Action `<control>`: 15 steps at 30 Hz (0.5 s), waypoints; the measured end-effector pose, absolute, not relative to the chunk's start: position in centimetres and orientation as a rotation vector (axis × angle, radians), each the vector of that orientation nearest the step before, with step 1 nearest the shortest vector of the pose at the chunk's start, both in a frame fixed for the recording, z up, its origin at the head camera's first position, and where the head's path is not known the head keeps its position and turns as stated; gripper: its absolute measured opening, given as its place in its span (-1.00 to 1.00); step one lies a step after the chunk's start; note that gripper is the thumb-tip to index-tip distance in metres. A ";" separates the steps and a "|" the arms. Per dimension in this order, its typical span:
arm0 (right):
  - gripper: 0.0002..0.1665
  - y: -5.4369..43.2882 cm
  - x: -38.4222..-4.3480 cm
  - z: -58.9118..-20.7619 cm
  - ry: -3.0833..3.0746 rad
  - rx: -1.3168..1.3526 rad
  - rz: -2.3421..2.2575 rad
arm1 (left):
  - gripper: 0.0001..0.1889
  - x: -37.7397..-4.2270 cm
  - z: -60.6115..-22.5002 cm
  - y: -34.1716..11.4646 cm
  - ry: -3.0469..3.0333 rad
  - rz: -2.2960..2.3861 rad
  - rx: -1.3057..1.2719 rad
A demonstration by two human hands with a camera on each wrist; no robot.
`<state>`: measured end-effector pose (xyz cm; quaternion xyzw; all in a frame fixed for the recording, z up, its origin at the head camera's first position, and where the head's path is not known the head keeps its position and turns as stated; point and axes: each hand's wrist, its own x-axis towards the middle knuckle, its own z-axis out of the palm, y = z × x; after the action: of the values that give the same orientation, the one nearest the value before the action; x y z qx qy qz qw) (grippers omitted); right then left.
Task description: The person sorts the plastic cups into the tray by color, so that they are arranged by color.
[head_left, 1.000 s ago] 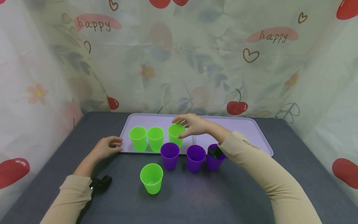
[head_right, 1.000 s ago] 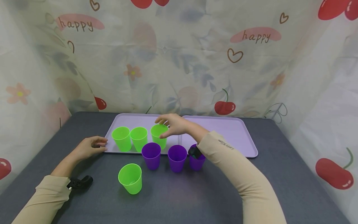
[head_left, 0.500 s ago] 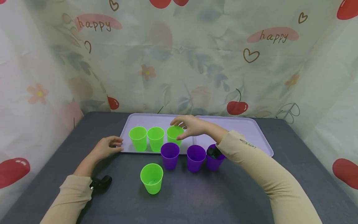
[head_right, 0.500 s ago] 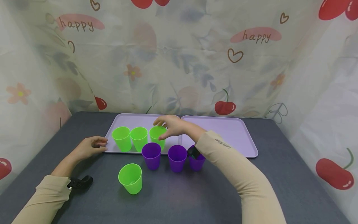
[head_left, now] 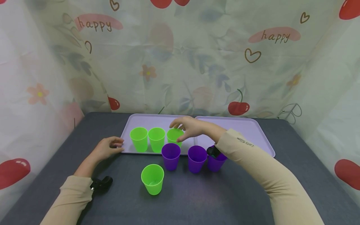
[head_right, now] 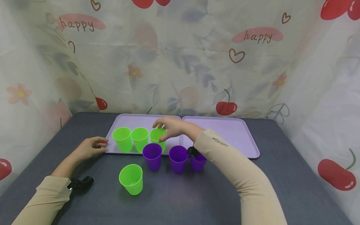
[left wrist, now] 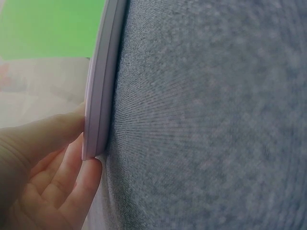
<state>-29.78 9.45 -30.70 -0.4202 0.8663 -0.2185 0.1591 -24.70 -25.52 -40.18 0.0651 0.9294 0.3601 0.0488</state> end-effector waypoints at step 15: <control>-0.30 9.0 -30.0 -30.7 2.461 -1.216 -0.534 | -0.54 -24.6 -40.1 -25.5 2.831 1.095 0.194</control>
<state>-30.03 9.02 -30.71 -0.4284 0.8670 -0.1880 0.1716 -24.59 -25.50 -40.12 0.0637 0.9296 0.3595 0.0498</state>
